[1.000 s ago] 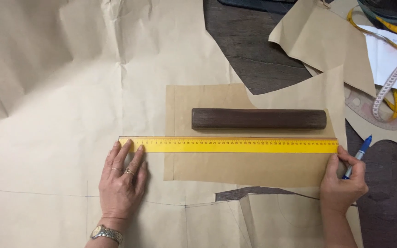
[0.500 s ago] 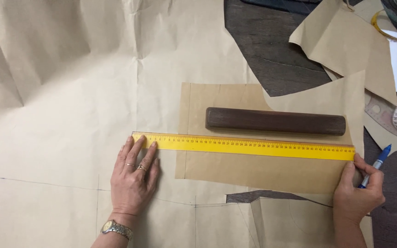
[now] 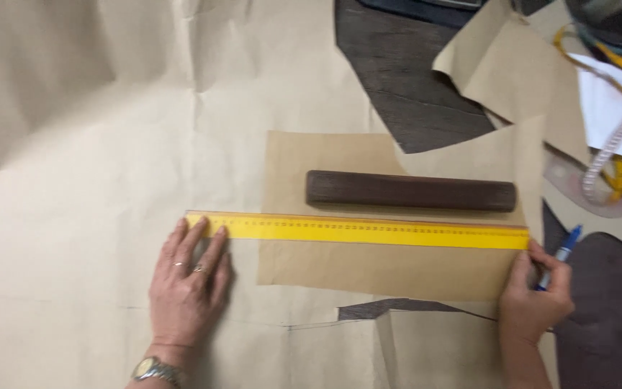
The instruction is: The person places a cardboard pattern piece on a large sheet of brown paper and uses a blue pen to trace its outline. They then use a yellow ruler to draw straight lines and measure sections on the paper, occasionally using a wooden roller to hold the pattern in place.
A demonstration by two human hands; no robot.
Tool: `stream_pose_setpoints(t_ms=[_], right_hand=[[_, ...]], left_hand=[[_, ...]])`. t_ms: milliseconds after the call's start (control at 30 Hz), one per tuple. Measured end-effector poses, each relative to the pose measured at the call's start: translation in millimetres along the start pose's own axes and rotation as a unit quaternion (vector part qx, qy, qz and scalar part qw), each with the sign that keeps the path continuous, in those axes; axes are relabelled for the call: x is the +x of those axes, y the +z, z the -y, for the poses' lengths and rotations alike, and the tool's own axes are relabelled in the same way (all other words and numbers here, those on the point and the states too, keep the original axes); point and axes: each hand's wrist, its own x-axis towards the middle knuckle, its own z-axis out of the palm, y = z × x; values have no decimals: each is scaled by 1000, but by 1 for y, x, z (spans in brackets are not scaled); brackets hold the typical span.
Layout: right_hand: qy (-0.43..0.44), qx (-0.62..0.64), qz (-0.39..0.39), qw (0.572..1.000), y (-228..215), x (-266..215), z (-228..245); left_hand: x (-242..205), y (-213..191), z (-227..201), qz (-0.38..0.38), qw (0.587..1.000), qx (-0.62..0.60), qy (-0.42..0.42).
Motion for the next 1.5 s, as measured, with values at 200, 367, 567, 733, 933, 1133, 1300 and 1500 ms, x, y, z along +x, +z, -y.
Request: stream_pose_setpoints(t_ms=[200,367,567,733,933,1133,1300,1500], right_hand=[[25,-5,13,1000,-1,8,12],[32,-1,-12,999,-2,14,18],[97,8,13,995,-4,16,25],[126,13,25,992,-5,17,27],[138,27,26,990,-4,17,27],[120,13,23,992,-3,17,25],[121,7,30,992,-4,18,27],[131,5,36,991,-4,17,26]], left_hand=[[1,0,-3,-10,1000,7,8],[-3,3,-5,-12,1000,16,-5],[-11,13,5,-44,997,48,38],[-16,16,9,-37,997,56,34],[-17,17,10,-38,997,61,32],[-20,18,13,-33,997,63,34],[-19,18,12,-37,997,55,34],[-18,17,8,-40,998,51,23]])
